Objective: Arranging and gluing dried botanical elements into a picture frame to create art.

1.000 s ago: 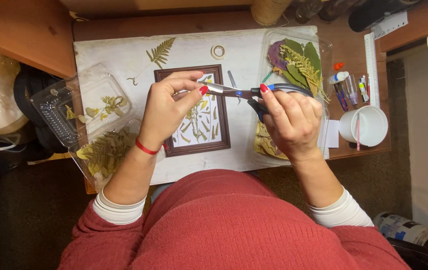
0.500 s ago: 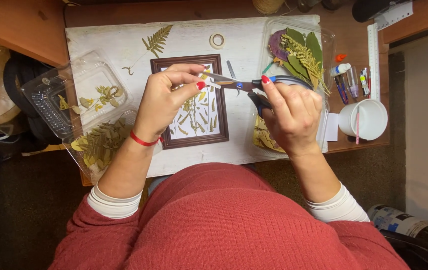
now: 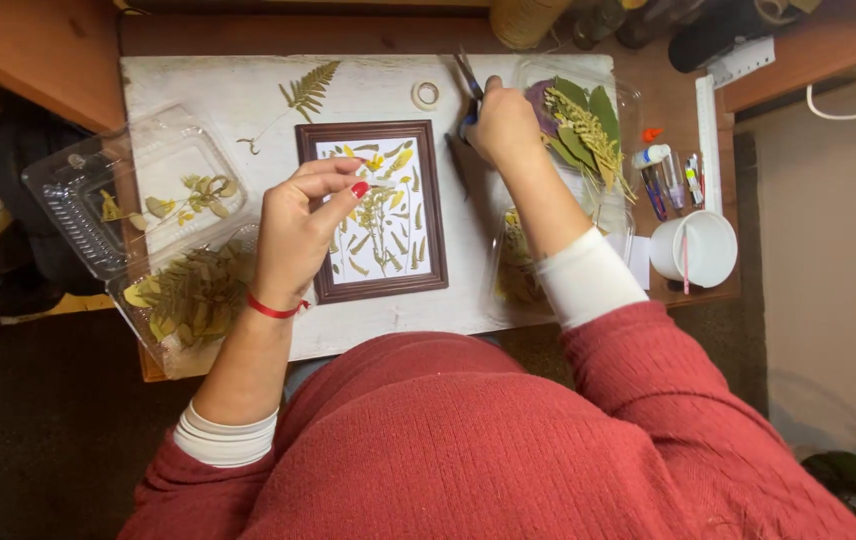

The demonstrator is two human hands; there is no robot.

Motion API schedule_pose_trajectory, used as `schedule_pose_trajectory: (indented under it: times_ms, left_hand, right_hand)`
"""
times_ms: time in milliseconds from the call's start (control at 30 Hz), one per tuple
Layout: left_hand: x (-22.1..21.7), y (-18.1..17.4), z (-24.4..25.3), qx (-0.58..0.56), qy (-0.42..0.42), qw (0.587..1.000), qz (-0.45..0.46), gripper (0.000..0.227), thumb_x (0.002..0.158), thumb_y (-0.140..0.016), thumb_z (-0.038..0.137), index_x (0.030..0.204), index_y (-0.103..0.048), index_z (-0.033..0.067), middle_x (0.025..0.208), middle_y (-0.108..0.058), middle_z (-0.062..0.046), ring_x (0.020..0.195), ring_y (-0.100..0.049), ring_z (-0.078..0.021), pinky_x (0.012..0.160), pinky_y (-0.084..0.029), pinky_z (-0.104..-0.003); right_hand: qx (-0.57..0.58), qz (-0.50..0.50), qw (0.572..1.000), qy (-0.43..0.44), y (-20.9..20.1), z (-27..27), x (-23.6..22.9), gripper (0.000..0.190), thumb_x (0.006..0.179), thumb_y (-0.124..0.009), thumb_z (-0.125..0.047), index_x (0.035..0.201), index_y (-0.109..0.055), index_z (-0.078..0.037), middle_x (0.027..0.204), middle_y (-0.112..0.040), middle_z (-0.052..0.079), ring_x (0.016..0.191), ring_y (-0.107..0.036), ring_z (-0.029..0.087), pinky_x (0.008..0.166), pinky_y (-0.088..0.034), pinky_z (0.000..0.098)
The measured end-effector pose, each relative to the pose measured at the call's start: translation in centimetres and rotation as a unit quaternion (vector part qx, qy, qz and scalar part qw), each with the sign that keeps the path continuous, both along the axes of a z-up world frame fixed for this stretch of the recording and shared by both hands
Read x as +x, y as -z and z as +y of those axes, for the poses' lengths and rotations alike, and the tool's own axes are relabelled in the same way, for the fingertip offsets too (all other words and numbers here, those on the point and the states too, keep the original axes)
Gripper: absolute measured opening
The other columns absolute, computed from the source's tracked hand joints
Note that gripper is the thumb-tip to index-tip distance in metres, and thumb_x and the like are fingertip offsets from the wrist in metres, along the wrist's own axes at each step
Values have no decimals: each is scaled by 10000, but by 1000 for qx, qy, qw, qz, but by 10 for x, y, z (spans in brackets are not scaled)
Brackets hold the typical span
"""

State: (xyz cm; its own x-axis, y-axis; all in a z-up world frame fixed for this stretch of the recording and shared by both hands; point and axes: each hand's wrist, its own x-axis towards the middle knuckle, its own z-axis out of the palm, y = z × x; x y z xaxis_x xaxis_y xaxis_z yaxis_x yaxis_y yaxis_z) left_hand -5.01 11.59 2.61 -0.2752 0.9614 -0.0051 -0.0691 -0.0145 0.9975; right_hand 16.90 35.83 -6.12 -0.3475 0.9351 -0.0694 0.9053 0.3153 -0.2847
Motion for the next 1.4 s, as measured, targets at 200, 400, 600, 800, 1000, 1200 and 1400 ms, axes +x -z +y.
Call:
schedule_pose_trajectory:
  times_ms: [200, 400, 600, 800, 1000, 1200, 1400]
  left_hand:
    - [-7, 3, -14, -11, -69, 992, 102, 141, 929, -709, 44, 1050, -775, 14, 1248, -709, -93, 903, -641, -145, 771, -513, -253]
    - [-6, -14, -20, 145, -112, 938, 294, 122, 959, -737, 4, 1078, -756, 15, 1261, -653, -142, 1176, -662, -301, 1015, -536, -379]
    - [-5, -15, -15, 172, -125, 906, 366, 120, 957, -758, 17, 1075, -756, 37, 1283, -648, -133, 1239, -633, -317, 1064, -513, -410]
    - [-6, -3, -20, 181, -133, 868, 444, 124, 966, -765, 41, 1084, -773, 77, 1298, -641, -111, 1327, -588, -316, 1153, -445, -428]
    - [-17, 16, -22, 308, -140, 678, 653, 126, 1064, -843, 182, 1152, -802, 103, 1375, -562, -14, 1409, -494, -221, 1262, -319, -587]
    - [-24, 25, -34, 357, -135, 589, 712, 182, 1036, -763, 199, 1208, -814, 167, 1405, -539, 39, 1441, -453, -176, 1265, -231, -659]
    - [-30, 21, -39, 368, -127, 554, 735, 211, 1040, -719, 211, 1222, -824, 200, 1398, -575, 52, 1407, -491, -161, 1234, -178, -700]
  right_hand:
    - [-4, -70, 997, -21, 67, 66, -3, 417, 818, -697, -89, 1170, -581, 101, 1077, -667, 374, 1030, -671, 490, 894, -559, 490]
    - [-60, -126, 990, -10, 41, 72, -30, 735, 747, -829, -261, 1281, -509, 129, 1152, -643, 348, 1094, -647, 442, 916, -540, 427]
    - [-119, -169, 978, -30, 57, 96, -34, 608, 809, -793, -308, 1217, -642, 117, 1110, -710, 306, 1036, -720, 373, 880, -587, 388]
    - [-99, -219, 969, -55, 71, 109, -28, 603, 689, -893, -347, 1059, -706, 91, 1000, -749, 232, 929, -751, 308, 807, -602, 357]
    - [-130, -247, 956, -88, 40, 92, -32, 635, 624, -957, -429, 1024, -766, 25, 941, -760, 192, 876, -752, 301, 822, -587, 353]
    - [-78, 75, 991, -79, -8, 28, -17, 341, 857, -842, -253, 1078, -751, -10, 954, -772, 141, 862, -736, 225, 754, -584, 329]
    - [-375, 463, 803, -32, -105, -121, -34, 268, 990, -668, -218, 1216, -623, -81, 973, -781, -15, 851, -722, 42, 655, -578, 215]
